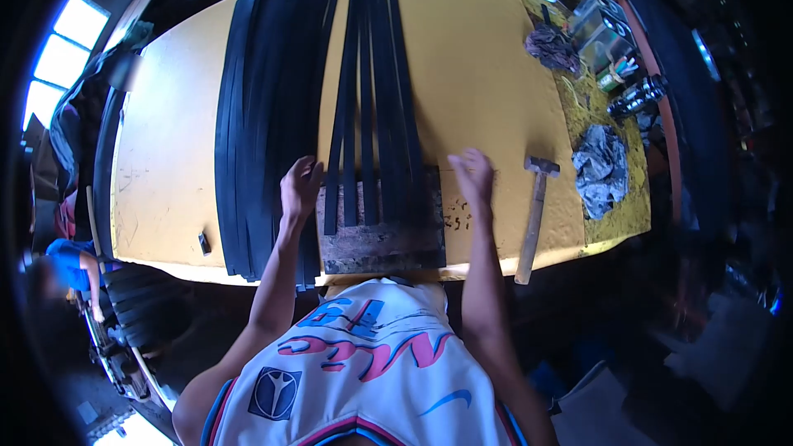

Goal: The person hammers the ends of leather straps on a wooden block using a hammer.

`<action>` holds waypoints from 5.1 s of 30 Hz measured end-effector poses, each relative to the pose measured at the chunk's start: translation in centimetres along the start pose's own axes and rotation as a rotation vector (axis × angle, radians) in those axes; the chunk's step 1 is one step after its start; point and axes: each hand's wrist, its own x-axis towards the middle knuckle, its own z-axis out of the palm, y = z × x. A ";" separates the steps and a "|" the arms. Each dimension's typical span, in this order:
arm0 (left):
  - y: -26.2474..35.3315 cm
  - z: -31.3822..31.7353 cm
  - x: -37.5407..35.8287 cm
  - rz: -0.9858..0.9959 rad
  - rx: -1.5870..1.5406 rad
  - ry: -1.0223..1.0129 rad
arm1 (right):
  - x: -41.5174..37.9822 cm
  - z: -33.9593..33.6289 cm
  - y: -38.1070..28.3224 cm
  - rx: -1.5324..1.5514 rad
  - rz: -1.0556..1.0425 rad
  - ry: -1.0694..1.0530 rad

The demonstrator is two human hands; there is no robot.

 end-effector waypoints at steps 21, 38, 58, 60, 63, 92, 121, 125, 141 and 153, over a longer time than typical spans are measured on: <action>-28.2 -20.3 -13.9 -0.715 0.476 0.413 | -4.4 -19.5 6.1 -0.437 0.235 0.003; -28.3 -28.3 -14.8 -0.391 -0.134 0.326 | -32.5 7.1 -12.0 -0.060 0.501 -0.300; -6.2 -6.8 -4.6 -0.425 -0.924 -0.876 | -31.9 8.7 -9.3 -0.110 0.479 -0.351; -6.2 -5.5 -4.0 -0.464 -0.969 -0.922 | -32.0 8.6 -9.3 -0.070 0.530 -0.321; -5.9 -4.6 -3.7 -0.552 -1.030 -0.973 | -31.9 8.3 -9.0 -0.015 0.602 -0.297; -7.1 -2.3 -2.6 0.189 -0.526 -1.098 | -34.3 9.6 -10.6 -0.262 0.428 -0.265; -6.5 -4.0 -6.0 0.227 -0.572 -0.927 | -34.0 9.4 -11.3 -0.314 0.451 -0.304; -8.1 -3.5 -6.6 0.346 -0.417 -0.888 | -33.8 10.5 -15.2 -0.418 0.161 -0.232; -8.5 -3.9 -6.9 0.499 -0.324 -0.746 | -32.0 12.2 -26.7 -0.645 -0.391 -0.045; -6.2 -5.6 -7.3 -0.194 -0.896 -1.057 | -31.6 9.3 -13.2 -0.614 0.110 -0.224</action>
